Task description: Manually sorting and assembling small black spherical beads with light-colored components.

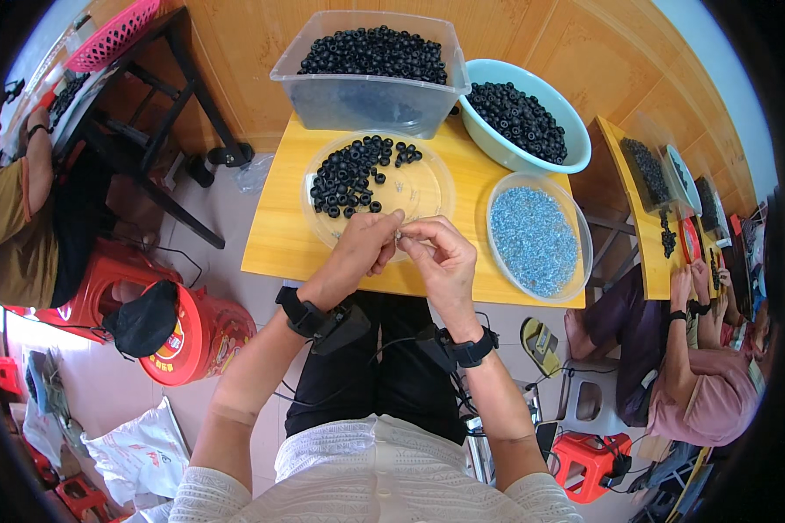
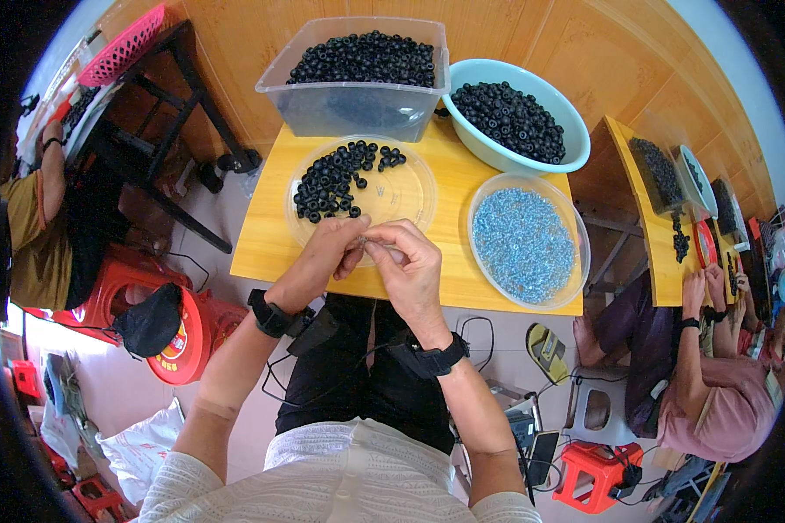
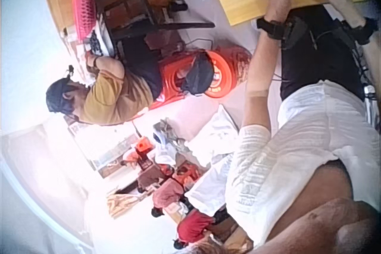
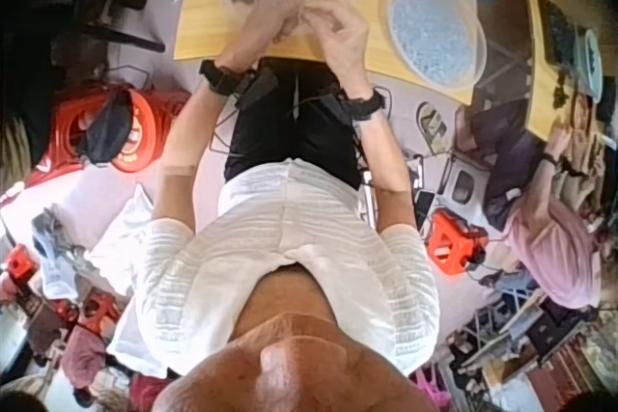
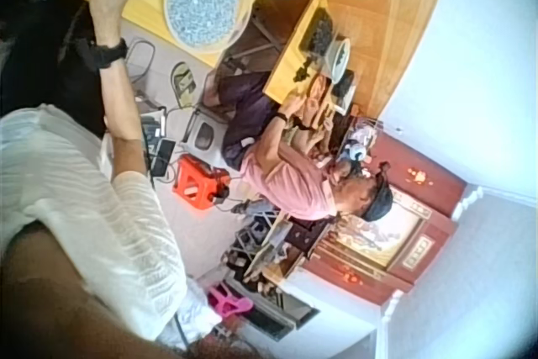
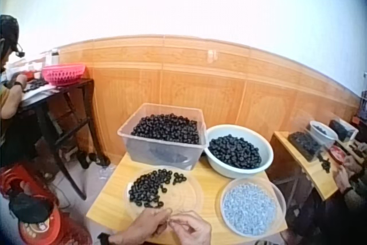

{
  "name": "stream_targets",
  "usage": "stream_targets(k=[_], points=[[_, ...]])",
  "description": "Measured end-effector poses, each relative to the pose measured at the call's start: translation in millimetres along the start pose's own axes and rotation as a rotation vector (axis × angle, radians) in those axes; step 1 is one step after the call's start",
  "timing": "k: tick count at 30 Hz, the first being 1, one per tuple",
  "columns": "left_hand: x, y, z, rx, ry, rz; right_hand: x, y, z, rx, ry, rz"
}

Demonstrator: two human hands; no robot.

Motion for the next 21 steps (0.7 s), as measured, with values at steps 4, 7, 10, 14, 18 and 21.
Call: stream_targets(k=[4, 7, 10, 14, 18, 21], points=[[-7, -2, -9, 0.16, -0.175, -0.133, -2, 0, -7, 0.079, -0.028, -0.047], [-10, -2, -15, 0.338, -0.348, -0.231, -3, 0, -14, 0.232, -0.162, -0.072], [-8, 2, -20, 0.436, -0.464, -0.305, -1, 1, -26, 0.401, -0.27, -0.041], [-9, 0, -18, 0.353, -0.433, -0.26, -4, -1, -26, 0.262, -0.267, -0.017], [-7, -2, 2, -0.007, -0.153, -0.085, 1, -4, -13, 0.158, -0.192, -0.01], [-9, -5, 2, 0.074, -0.205, -0.118, 0, -3, -12, 0.229, -0.175, -0.081]])
Point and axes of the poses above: each hand's wrist, its own y-axis away from the middle knuckle, its own x-axis out of the palm, z = x × y, the point moved 7 cm from there along -y, towards the middle knuckle, and after that the axes turned 2 degrees about -z, right-handed, at the moved point
